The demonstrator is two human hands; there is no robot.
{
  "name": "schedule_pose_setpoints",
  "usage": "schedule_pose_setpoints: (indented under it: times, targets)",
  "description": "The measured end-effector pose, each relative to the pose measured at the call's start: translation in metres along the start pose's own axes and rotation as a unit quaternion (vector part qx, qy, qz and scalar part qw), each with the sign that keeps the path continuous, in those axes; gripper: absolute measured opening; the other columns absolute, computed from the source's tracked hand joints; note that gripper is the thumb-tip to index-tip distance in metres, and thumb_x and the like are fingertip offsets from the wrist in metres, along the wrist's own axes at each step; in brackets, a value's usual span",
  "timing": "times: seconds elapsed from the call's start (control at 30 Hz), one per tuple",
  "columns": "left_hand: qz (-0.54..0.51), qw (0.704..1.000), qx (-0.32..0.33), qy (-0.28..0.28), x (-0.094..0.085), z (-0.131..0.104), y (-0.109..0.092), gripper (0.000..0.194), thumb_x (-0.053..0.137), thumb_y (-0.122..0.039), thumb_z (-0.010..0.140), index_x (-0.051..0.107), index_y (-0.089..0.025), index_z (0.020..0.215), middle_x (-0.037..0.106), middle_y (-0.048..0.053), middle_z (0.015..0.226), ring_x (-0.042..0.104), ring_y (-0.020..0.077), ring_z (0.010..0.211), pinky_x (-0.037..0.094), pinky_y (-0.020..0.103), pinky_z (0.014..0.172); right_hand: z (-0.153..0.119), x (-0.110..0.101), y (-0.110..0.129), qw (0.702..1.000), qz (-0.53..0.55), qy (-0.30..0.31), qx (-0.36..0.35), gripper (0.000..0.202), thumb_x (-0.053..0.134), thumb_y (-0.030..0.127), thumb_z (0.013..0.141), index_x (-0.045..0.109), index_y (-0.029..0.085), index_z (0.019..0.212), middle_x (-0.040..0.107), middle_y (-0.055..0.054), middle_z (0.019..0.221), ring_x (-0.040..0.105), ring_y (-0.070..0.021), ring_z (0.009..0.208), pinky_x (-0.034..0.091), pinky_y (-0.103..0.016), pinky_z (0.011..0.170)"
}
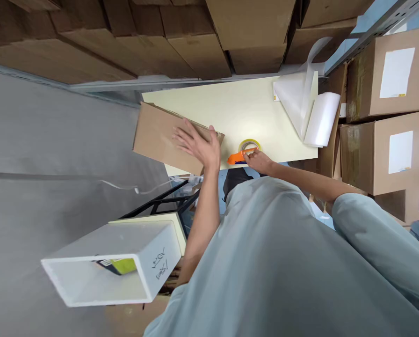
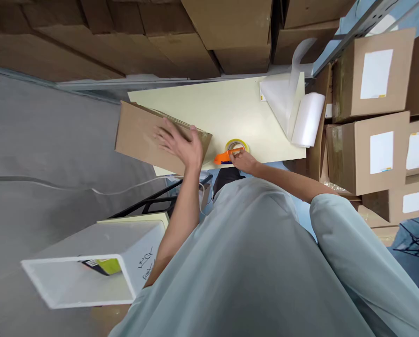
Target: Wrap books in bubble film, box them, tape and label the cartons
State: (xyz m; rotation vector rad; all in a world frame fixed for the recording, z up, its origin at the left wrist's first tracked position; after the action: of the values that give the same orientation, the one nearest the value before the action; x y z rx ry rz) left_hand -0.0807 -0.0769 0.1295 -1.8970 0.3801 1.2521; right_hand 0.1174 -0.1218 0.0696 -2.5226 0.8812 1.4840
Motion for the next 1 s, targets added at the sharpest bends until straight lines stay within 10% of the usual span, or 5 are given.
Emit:
schedule_pose_setpoints:
  times: [0.17, 0.47, 0.77, 0.87, 1.0]
  targets:
    - [0.036, 0.998, -0.043, -0.036, 0.028, 0.008, -0.021, 0.087, 0.057, -0.037, 0.106, 0.022, -0.007, 0.180, 0.005, 0.021, 0.190, -0.001, 0.0395, 0.177, -0.007, 0.065, 0.140, -0.008, 0.007, -0.002, 1.000, 0.015, -0.006, 0.020, 0.059, 0.038, -0.001, 0.102, 0.045, -0.009, 0.160, 0.082, -0.026, 0.114, 0.081, -0.0321, 0.106, 0.050, -0.050, 0.109]
    - [0.037, 0.975, 0.197, 0.099, 0.022, -0.038, 0.010, 0.089, 0.057, -0.039, 0.103, 0.024, -0.010, 0.180, 0.014, 0.018, 0.189, -0.002, 0.0370, 0.177, -0.007, 0.063, 0.142, 0.005, -0.005, 0.029, 0.997, 0.064, -0.022, -0.035, 0.053, 0.035, 0.002, 0.104, 0.052, -0.003, 0.154, 0.082, -0.027, 0.116, 0.081, -0.0319, 0.104, 0.051, -0.051, 0.105]
    - [0.024, 0.953, 0.272, 0.131, 0.031, -0.045, 0.017, 0.090, 0.058, -0.041, 0.104, 0.023, -0.012, 0.181, 0.014, 0.017, 0.189, -0.003, 0.0378, 0.177, -0.011, 0.062, 0.142, -0.089, 0.000, -0.105, 0.998, 0.001, 0.050, 0.039, 0.040, 0.040, 0.017, 0.111, 0.057, 0.001, 0.144, 0.082, -0.025, 0.109, 0.074, -0.0358, 0.105, 0.048, -0.043, 0.096]
    - [0.025, 0.936, 0.306, 0.172, 0.029, -0.053, 0.013, 0.090, 0.058, -0.040, 0.103, 0.024, -0.009, 0.180, 0.017, 0.018, 0.188, 0.000, 0.0382, 0.177, -0.009, 0.063, 0.142, -0.077, -0.020, -0.144, 0.997, -0.050, 0.016, 0.062, 0.041, 0.033, 0.015, 0.112, 0.055, 0.001, 0.143, 0.081, -0.024, 0.109, 0.073, -0.0335, 0.105, 0.047, -0.044, 0.099]
    - [0.039, 0.906, 0.358, 0.222, 0.013, -0.060, 0.022, 0.086, 0.053, -0.035, 0.103, 0.026, -0.011, 0.180, 0.021, 0.016, 0.188, 0.003, 0.0359, 0.177, -0.004, 0.063, 0.143, -0.034, -0.039, -0.133, 0.997, -0.075, -0.023, 0.016, 0.044, 0.032, 0.008, 0.108, 0.051, 0.000, 0.147, 0.082, -0.020, 0.107, 0.073, -0.0288, 0.100, 0.045, -0.043, 0.103]
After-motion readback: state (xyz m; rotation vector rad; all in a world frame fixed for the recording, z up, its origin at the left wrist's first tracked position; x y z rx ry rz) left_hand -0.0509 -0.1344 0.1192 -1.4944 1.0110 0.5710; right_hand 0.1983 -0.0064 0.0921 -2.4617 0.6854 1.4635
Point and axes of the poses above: each hand's wrist, its own z-axis towards the middle knuckle, its own x-axis out of the palm, y = z × x, the point moved 7 cm from there along z, towards the middle knuckle
